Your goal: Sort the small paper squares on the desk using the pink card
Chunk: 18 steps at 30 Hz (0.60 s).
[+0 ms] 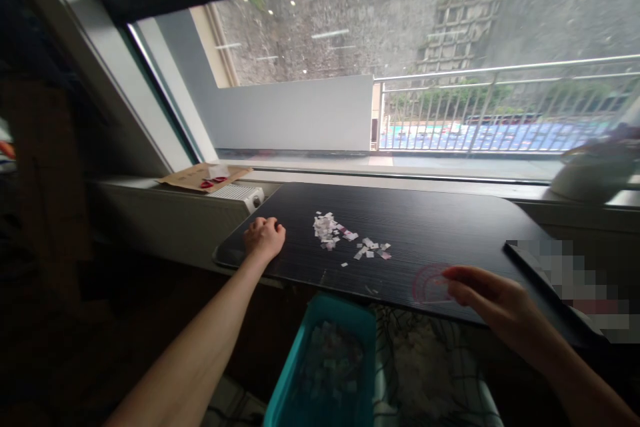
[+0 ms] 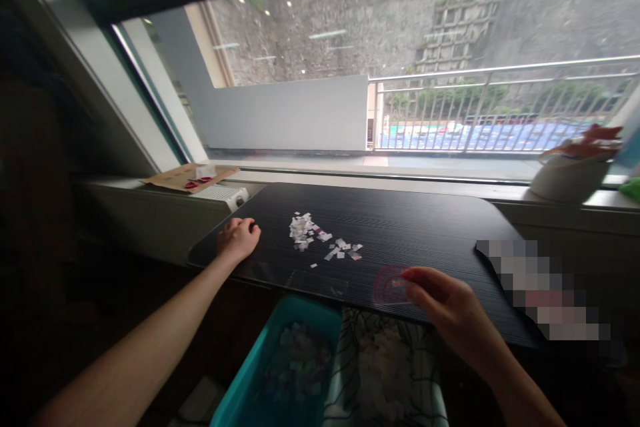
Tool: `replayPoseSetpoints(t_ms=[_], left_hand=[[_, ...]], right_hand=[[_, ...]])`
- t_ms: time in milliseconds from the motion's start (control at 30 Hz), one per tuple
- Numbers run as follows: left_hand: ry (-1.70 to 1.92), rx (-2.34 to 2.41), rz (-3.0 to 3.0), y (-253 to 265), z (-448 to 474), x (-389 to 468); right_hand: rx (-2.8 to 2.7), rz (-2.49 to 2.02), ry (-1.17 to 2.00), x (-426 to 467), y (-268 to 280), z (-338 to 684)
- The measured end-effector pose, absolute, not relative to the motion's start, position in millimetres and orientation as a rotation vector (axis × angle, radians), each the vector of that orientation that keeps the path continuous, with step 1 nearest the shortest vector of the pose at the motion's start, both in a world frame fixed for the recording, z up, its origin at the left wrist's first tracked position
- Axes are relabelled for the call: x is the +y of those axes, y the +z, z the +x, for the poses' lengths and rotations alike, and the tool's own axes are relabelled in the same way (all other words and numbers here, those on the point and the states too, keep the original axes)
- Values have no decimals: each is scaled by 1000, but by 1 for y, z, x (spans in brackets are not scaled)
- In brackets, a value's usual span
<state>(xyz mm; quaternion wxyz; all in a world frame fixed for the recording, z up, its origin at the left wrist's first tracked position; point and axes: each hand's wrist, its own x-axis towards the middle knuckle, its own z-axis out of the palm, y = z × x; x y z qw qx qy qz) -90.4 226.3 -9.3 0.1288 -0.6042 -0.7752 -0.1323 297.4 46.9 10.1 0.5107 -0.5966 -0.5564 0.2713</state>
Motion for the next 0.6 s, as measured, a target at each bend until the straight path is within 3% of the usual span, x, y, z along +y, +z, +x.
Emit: replayPoseSetpoints(t_ms=[400,600], left_hand=[[-407,-2237,-1768,-14,-93,227],[-407,-2255,-1783,-13,-92,226]], right_hand=[[-1469,-1391,552,123,-8,243],[-1594,-1287,777,105,-4,237]])
